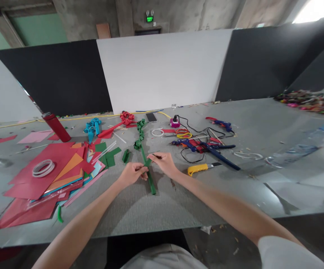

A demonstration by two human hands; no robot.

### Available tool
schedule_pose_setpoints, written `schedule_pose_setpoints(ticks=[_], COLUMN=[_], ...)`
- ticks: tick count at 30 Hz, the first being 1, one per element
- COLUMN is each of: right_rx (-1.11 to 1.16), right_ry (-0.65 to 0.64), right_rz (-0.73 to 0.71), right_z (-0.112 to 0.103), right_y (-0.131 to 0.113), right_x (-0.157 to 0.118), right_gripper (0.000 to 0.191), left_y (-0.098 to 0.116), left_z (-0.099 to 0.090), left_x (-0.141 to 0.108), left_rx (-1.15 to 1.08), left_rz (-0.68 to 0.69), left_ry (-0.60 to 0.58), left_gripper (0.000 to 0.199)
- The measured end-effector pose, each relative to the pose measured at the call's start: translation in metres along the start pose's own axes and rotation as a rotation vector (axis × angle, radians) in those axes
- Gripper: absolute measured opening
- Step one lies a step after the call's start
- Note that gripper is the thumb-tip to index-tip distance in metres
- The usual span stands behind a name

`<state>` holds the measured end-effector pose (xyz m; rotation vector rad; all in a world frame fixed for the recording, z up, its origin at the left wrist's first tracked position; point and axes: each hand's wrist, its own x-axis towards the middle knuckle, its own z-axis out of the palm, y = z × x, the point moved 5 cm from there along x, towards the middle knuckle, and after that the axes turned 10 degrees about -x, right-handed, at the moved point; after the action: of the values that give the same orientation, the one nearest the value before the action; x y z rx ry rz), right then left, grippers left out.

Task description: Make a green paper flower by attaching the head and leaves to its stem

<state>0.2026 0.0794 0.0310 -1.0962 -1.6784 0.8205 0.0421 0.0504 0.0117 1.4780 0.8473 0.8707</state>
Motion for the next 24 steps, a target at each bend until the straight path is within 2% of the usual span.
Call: schedule_pose_setpoints(ticks=[4,9,15,20,24], right_rx=[0.071,0.117,0.176,0.229,0.215], right_ry=[-0.008,0.038,0.046,0.043,0.05], right_rz=[0.007,0.02,0.057,0.071,0.04], right_z=[-0.003,-0.003,0.001,0.004,0.004], right_y=[0.0,-0.002,0.0,0.003,0.001], right_x=[0.002,-0.001,-0.003,-0.003,0.001], right_gripper=[0.044,0.046,0.039,0.036,0.034], left_y=[0.007,0.021,0.016,0.01,0.017], left_z=[-0.001,-0.005,-0.018,-0.027,-0.028], left_x=[-0.001,-0.004,-0.003,-0.001,-0.002], left_rx=[0.0,-0.005,-0.058,-0.147,-0.176], left_rz=[-0.007,-0.001,0.085,0.131,0.168], left_ry=[0.01,0.087,0.267,0.353,0.396], left_gripper=[0.039,0.039,0.035,0.032,0.034])
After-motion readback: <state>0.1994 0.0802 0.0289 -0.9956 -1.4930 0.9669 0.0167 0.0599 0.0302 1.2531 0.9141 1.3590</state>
